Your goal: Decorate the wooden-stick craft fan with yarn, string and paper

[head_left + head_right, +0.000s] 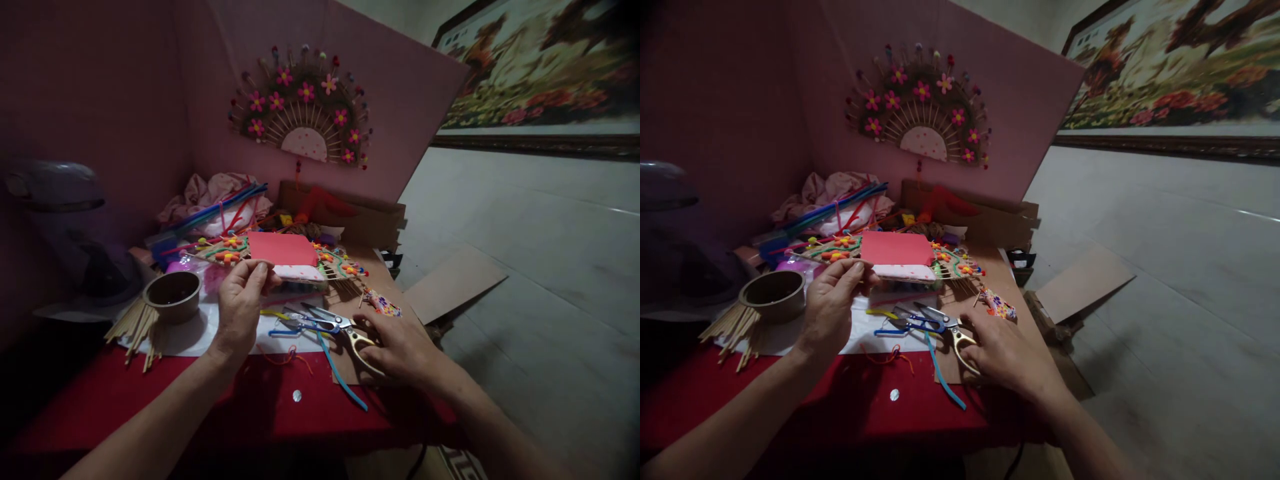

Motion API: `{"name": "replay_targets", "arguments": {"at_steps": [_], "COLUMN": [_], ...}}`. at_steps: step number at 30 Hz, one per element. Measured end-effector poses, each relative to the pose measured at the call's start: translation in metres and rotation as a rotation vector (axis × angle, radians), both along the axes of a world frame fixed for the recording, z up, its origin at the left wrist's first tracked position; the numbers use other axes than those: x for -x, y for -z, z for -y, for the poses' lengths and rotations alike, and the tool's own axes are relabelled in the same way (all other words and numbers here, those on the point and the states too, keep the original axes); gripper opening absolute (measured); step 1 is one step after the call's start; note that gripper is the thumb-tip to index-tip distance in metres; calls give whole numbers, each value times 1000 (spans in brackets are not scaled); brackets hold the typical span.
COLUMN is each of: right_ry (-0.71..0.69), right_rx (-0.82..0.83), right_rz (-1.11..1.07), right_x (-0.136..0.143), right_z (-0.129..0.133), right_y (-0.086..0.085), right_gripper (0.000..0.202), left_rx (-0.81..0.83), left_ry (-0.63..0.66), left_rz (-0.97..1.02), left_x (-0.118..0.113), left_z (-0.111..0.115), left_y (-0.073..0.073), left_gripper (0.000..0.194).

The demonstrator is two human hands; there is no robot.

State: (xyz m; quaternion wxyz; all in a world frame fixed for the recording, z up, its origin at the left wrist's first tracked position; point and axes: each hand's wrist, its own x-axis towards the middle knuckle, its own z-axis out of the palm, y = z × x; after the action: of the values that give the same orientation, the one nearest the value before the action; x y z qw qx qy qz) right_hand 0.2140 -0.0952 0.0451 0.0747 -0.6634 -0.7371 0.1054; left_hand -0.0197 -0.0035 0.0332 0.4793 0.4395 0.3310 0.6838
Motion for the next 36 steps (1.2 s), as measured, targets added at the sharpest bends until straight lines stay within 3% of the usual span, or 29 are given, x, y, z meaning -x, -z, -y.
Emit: {"name": "replay_targets", "arguments": {"at_steps": [7, 11, 15, 19, 22, 25, 29, 33, 36], "right_ry": [26, 78, 66, 93, 146, 98, 97, 199, 139], "right_rx": [-3, -42, -112, -381, -547, -638, -784, -866, -881], "right_rz": [125, 76, -163, -754, -1138, -1389, -1299, -1062, -1070], "right_x": [-24, -29, -8, 25, 51, 73, 85, 79, 76], "right_z": [25, 32, 19, -5, -26, -52, -88, -107, -107], "right_y": [-32, -41, -27, -6, -8, -18, -10, 19, 38], "right_gripper": [36, 44, 46, 32, 38, 31, 30, 36, 37], "left_rx": [14, 21, -54, -154, -203, -229, -237, -243, -253], "left_ry": [0, -2, -42, -87, -60, -28, -8, -11, -9], "left_rz": [8, -2, -57, -179, -283, -351, -418, -468, -487], "left_x": [0, 0, 0, -1, -2, -2, -3, -3, -2], "left_z": [-1, -2, -1, 2, 5, 7, 7, 7, 7], "left_y": [1, 3, 6, 7, 7, 8, 12, 13, 13], "left_gripper": [16, 16, 17, 19, 24, 28, 33, 34, 34]}}
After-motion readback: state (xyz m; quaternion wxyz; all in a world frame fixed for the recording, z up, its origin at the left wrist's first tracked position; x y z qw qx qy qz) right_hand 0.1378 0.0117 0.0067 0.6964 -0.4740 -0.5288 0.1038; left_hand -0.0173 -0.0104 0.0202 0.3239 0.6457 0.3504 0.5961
